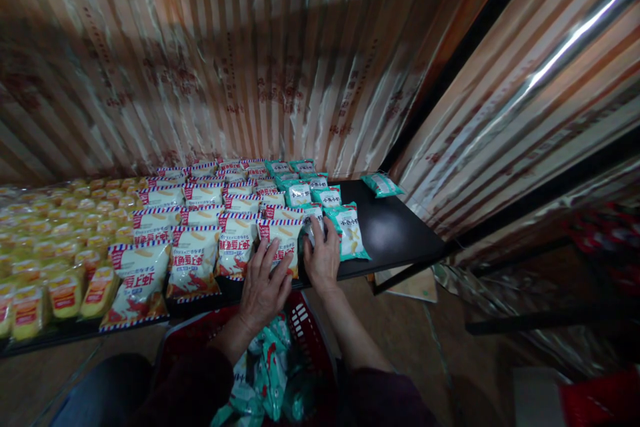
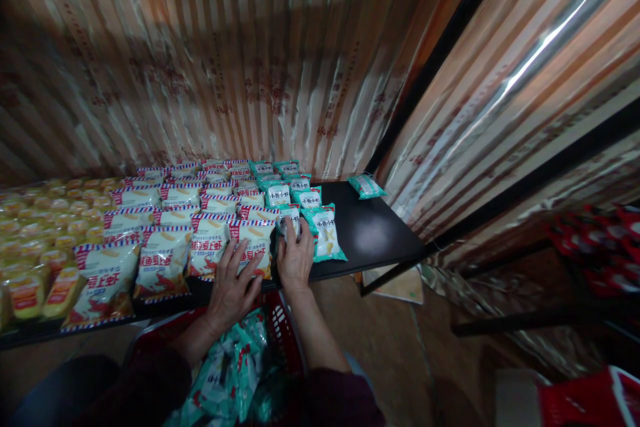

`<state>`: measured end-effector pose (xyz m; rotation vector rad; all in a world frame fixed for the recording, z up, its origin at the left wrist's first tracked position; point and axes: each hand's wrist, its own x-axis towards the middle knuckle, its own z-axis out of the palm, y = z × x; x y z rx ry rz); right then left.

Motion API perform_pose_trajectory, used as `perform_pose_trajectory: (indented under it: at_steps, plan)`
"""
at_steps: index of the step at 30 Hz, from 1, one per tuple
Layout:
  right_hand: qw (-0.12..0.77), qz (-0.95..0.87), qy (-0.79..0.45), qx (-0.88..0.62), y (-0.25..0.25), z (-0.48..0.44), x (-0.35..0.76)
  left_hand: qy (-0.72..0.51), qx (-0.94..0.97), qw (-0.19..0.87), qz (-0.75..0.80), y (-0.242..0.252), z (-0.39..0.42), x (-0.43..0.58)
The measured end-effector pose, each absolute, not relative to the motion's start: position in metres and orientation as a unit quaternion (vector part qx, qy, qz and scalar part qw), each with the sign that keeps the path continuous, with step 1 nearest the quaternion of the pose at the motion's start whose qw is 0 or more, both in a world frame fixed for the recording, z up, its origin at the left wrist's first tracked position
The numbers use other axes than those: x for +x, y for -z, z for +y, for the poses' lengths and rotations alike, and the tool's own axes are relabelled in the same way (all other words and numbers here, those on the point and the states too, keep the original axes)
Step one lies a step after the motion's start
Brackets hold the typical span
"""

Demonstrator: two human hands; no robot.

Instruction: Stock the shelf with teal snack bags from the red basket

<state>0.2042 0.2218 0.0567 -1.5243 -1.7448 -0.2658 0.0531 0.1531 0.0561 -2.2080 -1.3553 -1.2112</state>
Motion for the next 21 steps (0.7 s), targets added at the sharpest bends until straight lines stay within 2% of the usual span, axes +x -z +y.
perform_pose_trajectory:
  at_steps: [11, 21]
  plan:
    - [0.444, -0.663, 0.132, -0.588, -0.055, 0.234, 0.198, 0.436, -0.750, 0.155, -0.473, -0.051, 0.153, 0.052]
    - [0.407, -0.668, 0.102, -0.615, -0.052, 0.236, 0.197, 0.429, -0.757, 0.150, -0.469, -0.050, 0.155, 0.052]
